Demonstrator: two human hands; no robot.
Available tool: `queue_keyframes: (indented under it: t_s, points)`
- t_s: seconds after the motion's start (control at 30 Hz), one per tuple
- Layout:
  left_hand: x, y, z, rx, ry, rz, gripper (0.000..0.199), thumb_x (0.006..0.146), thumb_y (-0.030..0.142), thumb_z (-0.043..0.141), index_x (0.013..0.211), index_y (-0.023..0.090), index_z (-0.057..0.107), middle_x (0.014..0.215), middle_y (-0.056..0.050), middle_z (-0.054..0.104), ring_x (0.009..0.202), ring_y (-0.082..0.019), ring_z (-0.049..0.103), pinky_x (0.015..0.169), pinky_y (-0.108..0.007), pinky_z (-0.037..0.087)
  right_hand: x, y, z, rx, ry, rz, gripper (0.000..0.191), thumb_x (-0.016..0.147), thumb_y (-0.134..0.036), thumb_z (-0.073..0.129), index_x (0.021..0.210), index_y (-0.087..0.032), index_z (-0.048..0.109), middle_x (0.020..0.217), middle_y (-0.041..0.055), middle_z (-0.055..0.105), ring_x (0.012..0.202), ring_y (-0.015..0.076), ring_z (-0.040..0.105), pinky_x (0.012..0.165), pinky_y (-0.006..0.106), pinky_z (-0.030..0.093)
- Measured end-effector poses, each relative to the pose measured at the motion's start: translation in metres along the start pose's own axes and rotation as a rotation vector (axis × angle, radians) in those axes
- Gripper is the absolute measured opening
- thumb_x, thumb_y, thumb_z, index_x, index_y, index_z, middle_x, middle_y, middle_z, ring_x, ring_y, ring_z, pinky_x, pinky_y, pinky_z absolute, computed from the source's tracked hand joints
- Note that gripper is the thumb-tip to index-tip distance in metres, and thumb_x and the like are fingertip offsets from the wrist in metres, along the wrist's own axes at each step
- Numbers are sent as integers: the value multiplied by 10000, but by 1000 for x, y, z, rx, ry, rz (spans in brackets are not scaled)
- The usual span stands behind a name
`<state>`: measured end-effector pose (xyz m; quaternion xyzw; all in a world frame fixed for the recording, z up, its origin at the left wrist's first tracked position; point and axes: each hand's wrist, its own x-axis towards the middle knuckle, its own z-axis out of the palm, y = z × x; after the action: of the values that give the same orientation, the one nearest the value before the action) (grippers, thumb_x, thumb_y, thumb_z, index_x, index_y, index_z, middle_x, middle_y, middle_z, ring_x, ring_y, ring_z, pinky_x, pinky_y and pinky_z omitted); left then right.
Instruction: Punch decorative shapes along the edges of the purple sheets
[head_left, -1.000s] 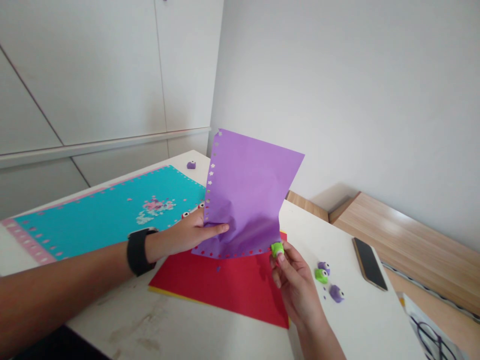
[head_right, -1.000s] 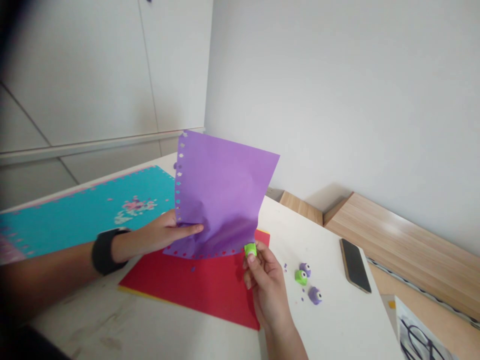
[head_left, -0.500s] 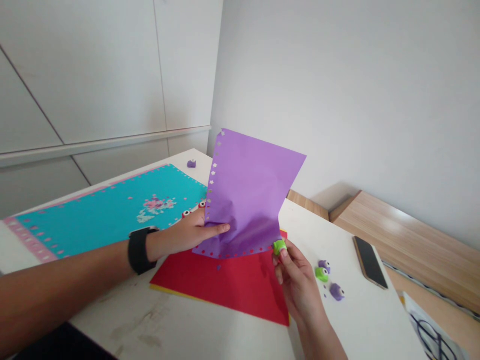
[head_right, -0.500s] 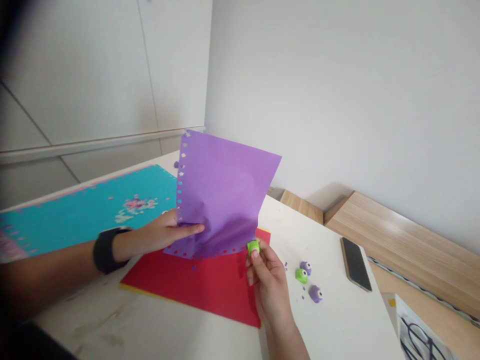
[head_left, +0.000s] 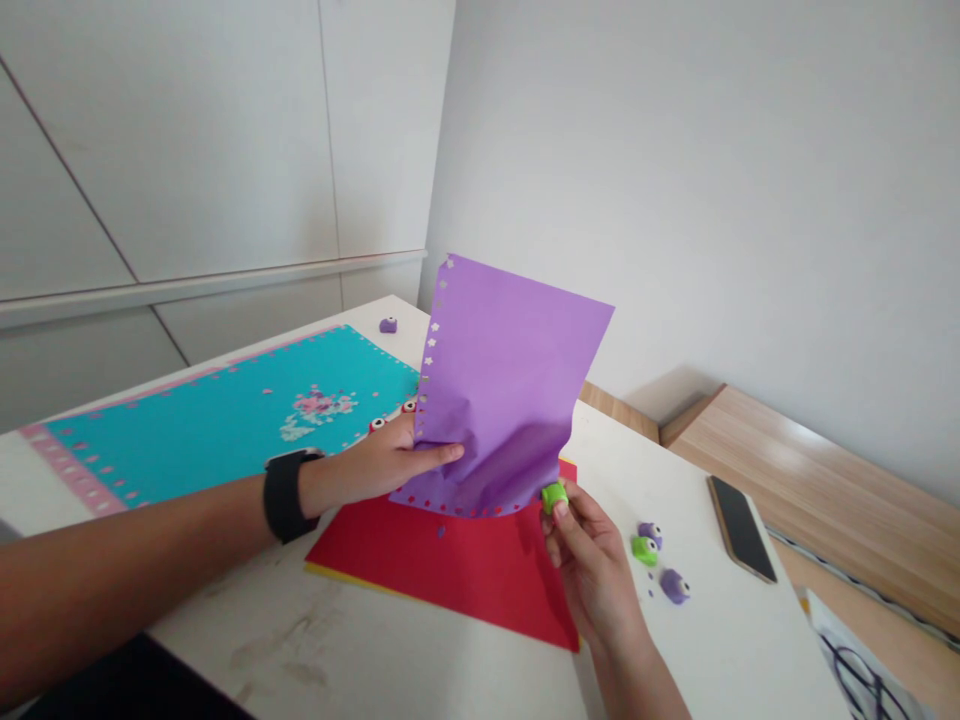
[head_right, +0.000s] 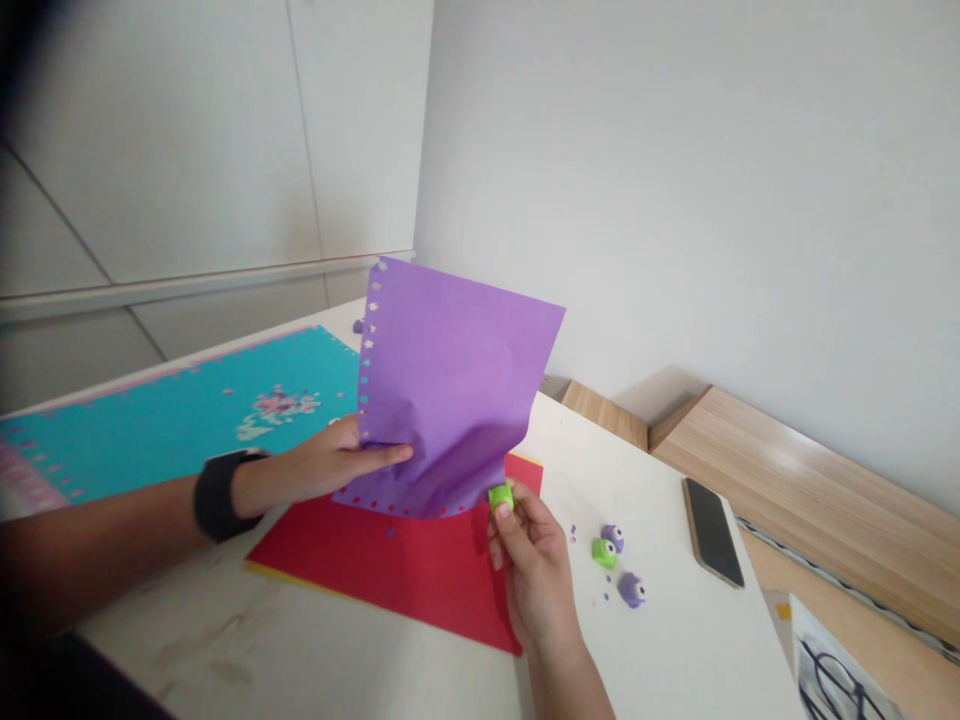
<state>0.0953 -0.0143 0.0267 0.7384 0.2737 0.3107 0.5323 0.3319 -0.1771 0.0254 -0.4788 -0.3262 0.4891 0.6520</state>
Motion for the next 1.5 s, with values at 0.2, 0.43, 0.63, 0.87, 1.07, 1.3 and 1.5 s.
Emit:
queue_keyframes:
  t_s: [0.2, 0.43, 0.63, 0.87, 1.07, 1.3, 1.5]
  points:
    - [0, 2, 0, -16, 65, -16, 362, 876, 486, 715, 1118, 216, 725, 1129, -49, 775, 1049, -267, 710, 956, -385, 563, -1, 0, 0, 13, -35, 14, 245, 860, -326, 803, 1081, -234, 750, 808, -5, 603, 559, 74, 364, 504, 219, 278]
    - [0, 3, -1, 3, 71, -15, 387, 885, 490, 707, 1165, 223, 705, 1176, -47, 763, 1086, -266, 698, 994, -383, 538, -2, -2, -1, -14, -26, -9, 270, 877, -356, 783, 1111, -228, 739, 828, 2, 609, 538, 63, 368, 483, 210, 282]
    - [0, 3, -1, 4, 58, -31, 384, 897, 479, 698, 1174, 213, 700, 1187, -57, 761, 1096, -274, 695, 995, -393, 542, -1, -4, -5, -4, 8, -16, 308, 855, -353, 804, 1135, -238, 746, 914, 26, 640, 541, 67, 371, 464, 207, 301]
    - [-1, 6, 0, 15, 45, -40, 360, 894, 465, 696, 1157, 219, 712, 1176, -54, 765, 1050, -275, 705, 933, -383, 567, -1, -6, -3, 2, 15, 3, 315, 855, -368, 802, 1132, -227, 751, 873, 27, 636, 565, 79, 364, 476, 205, 304]
    - [0, 3, -1, 71, 43, -33, 344, 901, 478, 681, 1115, 211, 714, 1124, -47, 774, 946, -246, 712, 872, -357, 572, 0, -4, -5, 14, 7, 17, 311, 858, -367, 800, 1132, -227, 751, 893, 31, 634, 619, 94, 412, 485, 197, 310]
    - [0, 4, -1, 76, 37, -3, 311, 899, 468, 680, 1074, 217, 735, 1023, -34, 783, 987, -261, 709, 905, -371, 566, 1, -4, -4, 27, 10, 9, 281, 871, -352, 790, 1119, -224, 757, 893, 27, 636, 601, 81, 377, 484, 192, 296]
    - [0, 2, -1, 56, 33, 5, 312, 897, 476, 684, 1080, 229, 735, 1112, -40, 774, 1061, -267, 699, 1012, -405, 531, 2, -4, -1, 46, 42, 1, 272, 826, -366, 829, 1055, -232, 768, 821, 11, 629, 570, 79, 341, 489, 209, 280]
